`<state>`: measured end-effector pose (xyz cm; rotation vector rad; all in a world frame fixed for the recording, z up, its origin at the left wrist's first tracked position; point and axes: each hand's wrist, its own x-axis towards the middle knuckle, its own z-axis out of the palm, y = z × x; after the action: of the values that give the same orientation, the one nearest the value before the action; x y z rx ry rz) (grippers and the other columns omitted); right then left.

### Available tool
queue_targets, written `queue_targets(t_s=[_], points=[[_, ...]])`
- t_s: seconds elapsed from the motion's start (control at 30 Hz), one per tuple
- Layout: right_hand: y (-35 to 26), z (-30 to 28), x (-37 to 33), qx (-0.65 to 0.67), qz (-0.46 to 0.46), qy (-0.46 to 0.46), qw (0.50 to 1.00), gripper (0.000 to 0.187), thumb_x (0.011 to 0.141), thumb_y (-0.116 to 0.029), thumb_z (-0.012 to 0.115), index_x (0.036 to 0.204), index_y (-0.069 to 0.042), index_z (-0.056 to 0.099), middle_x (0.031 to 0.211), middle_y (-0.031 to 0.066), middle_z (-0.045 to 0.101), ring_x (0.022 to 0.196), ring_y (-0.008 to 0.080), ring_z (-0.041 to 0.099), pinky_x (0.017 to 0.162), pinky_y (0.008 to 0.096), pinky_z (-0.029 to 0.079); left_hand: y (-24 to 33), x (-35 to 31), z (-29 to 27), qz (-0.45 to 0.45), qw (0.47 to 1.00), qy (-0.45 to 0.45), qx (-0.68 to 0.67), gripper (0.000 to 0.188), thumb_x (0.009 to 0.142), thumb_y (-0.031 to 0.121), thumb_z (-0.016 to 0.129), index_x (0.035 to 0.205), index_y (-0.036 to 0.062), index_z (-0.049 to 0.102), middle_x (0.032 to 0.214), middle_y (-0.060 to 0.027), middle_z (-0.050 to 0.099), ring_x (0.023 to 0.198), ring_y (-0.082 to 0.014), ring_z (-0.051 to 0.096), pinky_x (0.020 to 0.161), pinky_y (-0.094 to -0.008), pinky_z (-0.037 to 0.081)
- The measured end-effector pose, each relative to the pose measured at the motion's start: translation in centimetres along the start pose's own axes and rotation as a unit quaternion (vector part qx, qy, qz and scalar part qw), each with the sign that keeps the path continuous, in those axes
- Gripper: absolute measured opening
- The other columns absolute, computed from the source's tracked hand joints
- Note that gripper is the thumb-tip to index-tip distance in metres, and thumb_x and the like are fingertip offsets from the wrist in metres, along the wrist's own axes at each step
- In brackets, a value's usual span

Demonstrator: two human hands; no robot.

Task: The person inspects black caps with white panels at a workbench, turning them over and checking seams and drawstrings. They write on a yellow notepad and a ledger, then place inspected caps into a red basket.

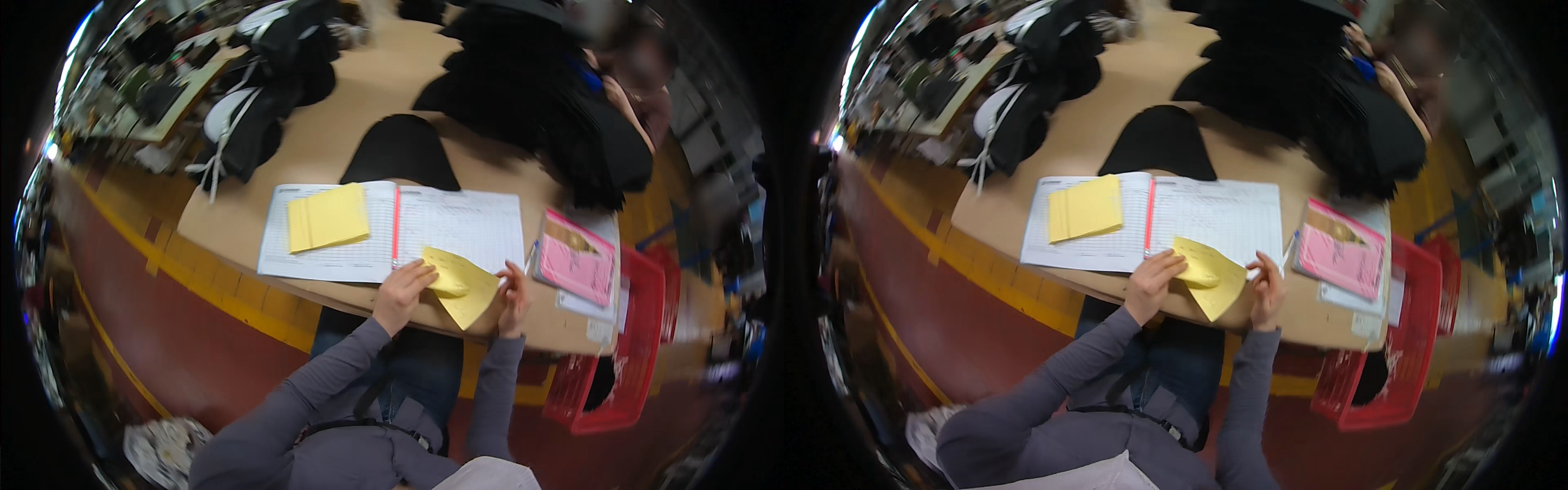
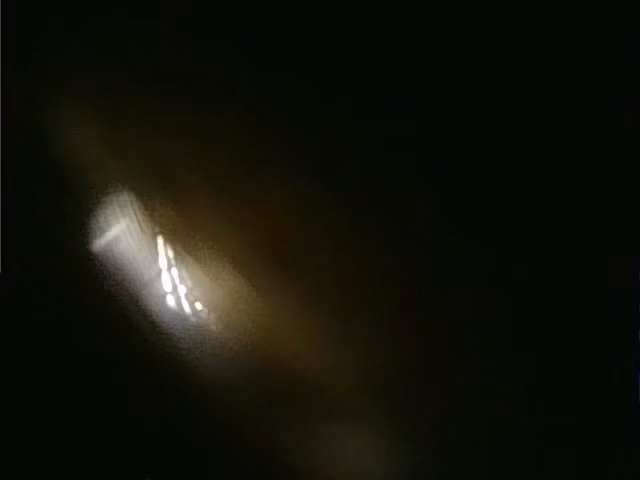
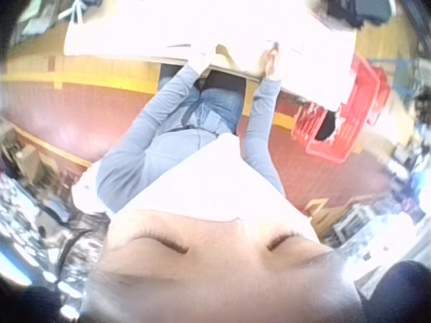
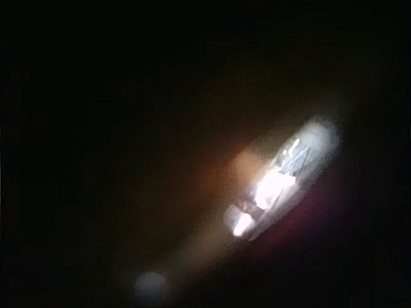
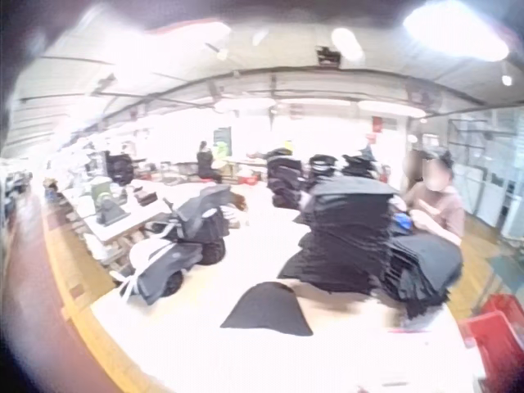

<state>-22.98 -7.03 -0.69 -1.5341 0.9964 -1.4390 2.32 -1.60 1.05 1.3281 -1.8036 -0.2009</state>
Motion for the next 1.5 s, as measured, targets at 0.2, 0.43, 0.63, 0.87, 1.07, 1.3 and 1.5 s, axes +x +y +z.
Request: queue_targets(t_s=[0.2,0.43,0.63,0.87,1.07,1.3,1.5], points=[[-2.5,1.5,-0.3,-0.113,0.132,-0.067,0.983,0.052,0.091,-0.003,0.064,0.140,-0.003,0.046,0.125,0.0164,0.059,0.105,0.0200,0.062,0.088,0.0320,0.051,0.3,0.1,0.0,0.029,0.999,-0.018,-0.006,0.048,0.077,-0.008,0.056,0.122,0.0071,0.065,0.133,-0.0115,0.060,0.125,-0.0307,0.056,0.100,-0.0398,0.048],[-2.7,1.9,-0.7,0.055,0.130,0.202,0.969,0.047,0.095,0.002,0.055,0.140,-0.001,0.041,0.132,0.0167,0.055,0.114,0.0230,0.058,0.097,0.0344,0.050,-2.6,4.1,-9.9,-0.004,0.976,0.215,0.026,0.035,0.082,-0.003,0.066,0.116,0.0062,0.066,0.125,-0.0125,0.064,0.120,-0.0315,0.058,0.099,-0.0407,0.047],[-5.9,7.1,2.3,0.117,0.172,0.157,0.965,0.049,0.091,0.005,0.054,0.138,-0.001,0.041,0.129,0.0184,0.056,0.113,0.0251,0.060,0.096,0.0367,0.051,-20.1,14.2,-25.9,-0.157,0.915,0.297,0.222,0.032,0.084,0.007,0.068,0.115,0.0026,0.066,0.115,-0.0153,0.065,0.107,-0.0347,0.060,0.094,-0.0404,0.047],[-8.4,21.0,15.6,0.157,0.233,-0.056,0.958,0.050,0.082,0.004,0.063,0.130,0.003,0.050,0.119,0.0164,0.062,0.108,0.0222,0.062,0.094,0.0323,0.049,-28.0,15.9,-30.1,-0.299,0.880,0.129,0.346,0.014,0.085,0.013,0.067,0.091,0.0013,0.064,0.089,-0.0152,0.059,0.093,-0.0344,0.059,0.084,-0.0431,0.048],[-7.3,35.2,27.2,0.145,0.241,-0.355,0.892,0.046,0.084,0.004,0.063,0.129,0.001,0.055,0.114,0.0109,0.064,0.103,0.0158,0.062,0.090,0.0263,0.049,-27.8,16.5,-28.8,-0.300,0.851,0.090,0.421,0.003,0.087,0.004,0.058,0.088,0.0016,0.059,0.092,-0.0155,0.056,0.093,-0.0352,0.056,0.080,-0.0437,0.046],[-6.1,43.6,31.7,0.065,0.281,-0.464,0.838,0.044,0.086,0.000,0.064,0.129,0.001,0.056,0.110,0.0102,0.066,0.099,0.0146,0.064,0.090,0.0260,0.049,-27.7,16.6,-30.7,-0.324,0.912,0.056,0.244,0.004,0.086,0.003,0.056,0.089,0.0014,0.057,0.093,-0.0141,0.054,0.094,-0.0352,0.053,0.080,-0.0455,0.045],[-6.3,45.4,32.6,0.117,0.346,-0.417,0.832,0.045,0.086,0.002,0.062,0.130,0.002,0.055,0.112,0.0121,0.066,0.099,0.0178,0.066,0.088,0.0268,0.052,-27.4,16.5,-30.5,-0.364,0.900,0.050,0.233,0.004,0.088,0.005,0.056,0.090,0.0022,0.056,0.096,-0.0140,0.052,0.096,-0.0340,0.052,0.081,-0.0453,0.043]])
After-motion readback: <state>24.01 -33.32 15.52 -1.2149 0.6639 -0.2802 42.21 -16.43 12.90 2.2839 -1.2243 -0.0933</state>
